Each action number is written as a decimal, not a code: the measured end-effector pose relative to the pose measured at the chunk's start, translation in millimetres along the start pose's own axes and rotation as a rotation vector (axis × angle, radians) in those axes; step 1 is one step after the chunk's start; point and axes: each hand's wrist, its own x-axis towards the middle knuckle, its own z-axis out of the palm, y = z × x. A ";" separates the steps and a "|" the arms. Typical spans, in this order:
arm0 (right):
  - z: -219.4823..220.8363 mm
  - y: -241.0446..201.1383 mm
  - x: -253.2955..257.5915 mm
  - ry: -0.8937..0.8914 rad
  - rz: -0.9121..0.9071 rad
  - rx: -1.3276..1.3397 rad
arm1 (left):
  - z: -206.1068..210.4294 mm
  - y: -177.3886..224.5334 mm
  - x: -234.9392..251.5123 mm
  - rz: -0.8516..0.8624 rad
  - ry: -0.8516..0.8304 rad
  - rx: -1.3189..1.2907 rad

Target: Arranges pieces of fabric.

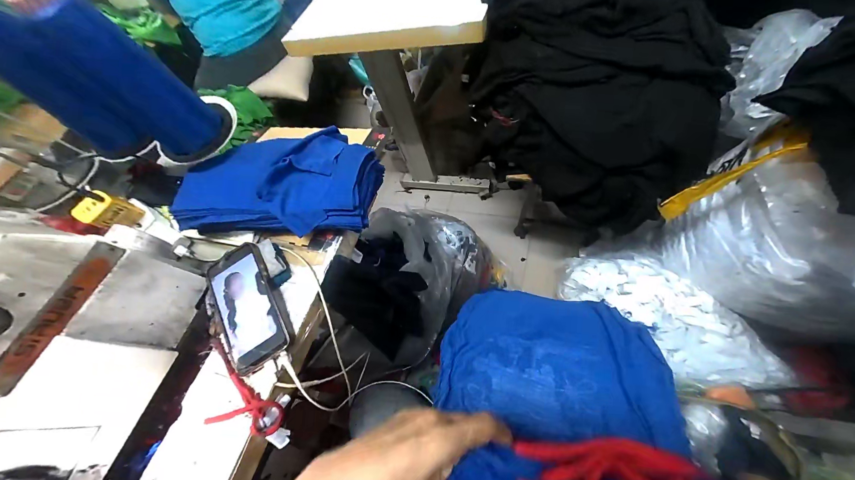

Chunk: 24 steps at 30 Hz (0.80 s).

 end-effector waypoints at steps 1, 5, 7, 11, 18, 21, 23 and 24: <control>-15.0 4.4 9.9 0.027 -0.013 -0.010 | -14.7 -4.2 15.3 -0.031 -0.013 -0.009; -64.9 10.2 70.8 0.266 0.107 -0.212 | -53.7 -29.3 78.2 -0.194 0.159 0.148; -57.1 17.1 98.4 0.506 0.063 -0.467 | -43.5 -35.2 101.0 -0.227 0.386 0.425; 38.3 31.8 144.3 0.689 -0.106 -0.579 | 62.7 -40.4 122.0 -0.149 0.612 0.453; 101.9 117.0 129.1 0.788 -0.028 -0.638 | 135.6 -116.7 74.6 -0.465 0.408 0.543; 78.5 156.0 90.1 0.917 0.125 -0.529 | 107.1 -146.9 43.9 -0.620 0.664 0.422; 67.8 156.7 64.5 1.058 0.299 -0.253 | 94.1 -148.5 28.5 -0.724 0.807 0.279; 69.2 149.3 56.1 1.121 0.379 -0.119 | 93.7 -141.6 24.7 -0.728 0.864 0.253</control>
